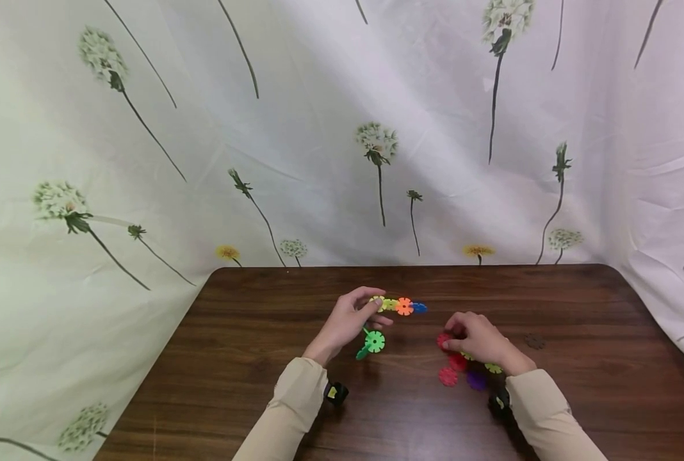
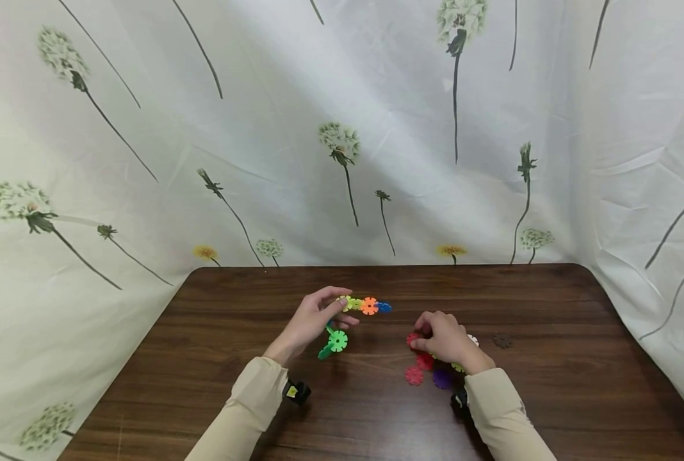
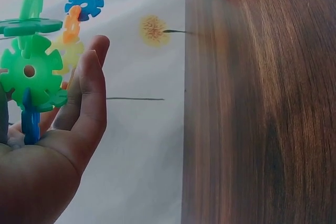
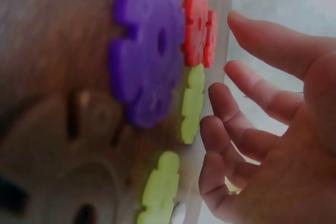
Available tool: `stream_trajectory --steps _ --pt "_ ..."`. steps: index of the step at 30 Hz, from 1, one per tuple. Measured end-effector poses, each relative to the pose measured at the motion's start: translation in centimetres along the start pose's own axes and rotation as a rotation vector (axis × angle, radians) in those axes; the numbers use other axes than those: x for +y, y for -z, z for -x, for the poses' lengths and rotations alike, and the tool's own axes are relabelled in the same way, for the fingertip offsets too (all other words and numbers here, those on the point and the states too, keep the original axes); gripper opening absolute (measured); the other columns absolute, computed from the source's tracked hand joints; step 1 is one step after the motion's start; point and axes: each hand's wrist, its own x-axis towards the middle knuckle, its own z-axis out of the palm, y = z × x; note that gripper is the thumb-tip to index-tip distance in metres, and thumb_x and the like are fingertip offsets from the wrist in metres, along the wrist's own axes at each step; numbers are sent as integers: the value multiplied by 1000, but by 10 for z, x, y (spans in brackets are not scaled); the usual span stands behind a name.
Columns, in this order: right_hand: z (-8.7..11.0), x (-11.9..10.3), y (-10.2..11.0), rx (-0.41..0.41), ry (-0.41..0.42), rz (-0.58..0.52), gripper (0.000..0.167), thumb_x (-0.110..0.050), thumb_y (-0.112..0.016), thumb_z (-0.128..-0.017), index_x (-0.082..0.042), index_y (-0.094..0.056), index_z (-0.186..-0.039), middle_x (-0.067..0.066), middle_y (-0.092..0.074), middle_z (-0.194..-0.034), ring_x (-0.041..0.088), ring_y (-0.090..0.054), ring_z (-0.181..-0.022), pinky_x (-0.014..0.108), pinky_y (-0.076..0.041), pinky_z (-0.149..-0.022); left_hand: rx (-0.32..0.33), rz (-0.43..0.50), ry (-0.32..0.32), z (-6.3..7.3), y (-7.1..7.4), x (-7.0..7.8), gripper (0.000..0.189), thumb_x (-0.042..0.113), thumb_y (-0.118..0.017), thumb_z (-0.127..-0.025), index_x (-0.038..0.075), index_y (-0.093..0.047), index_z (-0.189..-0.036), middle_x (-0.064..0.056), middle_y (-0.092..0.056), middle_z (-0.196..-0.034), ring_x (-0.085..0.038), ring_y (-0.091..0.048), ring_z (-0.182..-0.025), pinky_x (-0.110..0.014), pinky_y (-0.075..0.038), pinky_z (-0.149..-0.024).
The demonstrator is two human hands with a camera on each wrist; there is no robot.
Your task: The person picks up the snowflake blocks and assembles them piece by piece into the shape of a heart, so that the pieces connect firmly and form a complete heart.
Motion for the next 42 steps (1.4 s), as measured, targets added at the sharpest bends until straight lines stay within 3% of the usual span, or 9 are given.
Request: stream_trajectory --steps 10,19,30,36,42 --pt "-4 -5 -4 -9 -78 107 26 -25 -80 -78 -10 -67 -93 3 -64 -91 19 -54 -84 37 -45 -66 4 7 8 0 -2 0 32 21 -52 -101 9 -55 -130 -19 -64 -115 -32 -71 -93 -45 -56 -83" --pt "-6 -7 -5 -4 -131 115 26 -23 -82 -75 -10 -65 -89 4 -62 -90 21 -51 -83 34 -42 -63 13 -13 10 0 -3 0 32 23 -52 -100 11 -56 -130 -18 -64 -115 -32 -71 -92 -44 -57 -82" --pt "-5 -14 -7 58 -100 120 23 -13 -77 -79 -14 -55 -85 -6 -62 -74 12 -51 -68 31 -35 -65 24 -34 -3 -1 -3 0 30 24 -51 -101 13 -57 -129 -12 -66 -106 -30 -72 -87 -36 -58 -77" --pt "-5 -17 -5 110 -104 -78 11 -4 -65 -88 -7 -57 -95 3 -63 -80 14 -51 -61 29 -43 -54 31 -37 0 -1 -2 -3 31 23 -50 -101 12 -57 -130 -13 -67 -107 -35 -71 -89 -36 -58 -75" --pt "-6 -27 5 225 -131 -342 18 -9 -63 -90 -1 -57 -105 11 -66 -89 20 -58 -79 32 -49 -67 48 -30 -8 -1 -2 -4 32 23 -50 -102 10 -56 -131 -14 -67 -109 -31 -72 -86 -44 -57 -79"
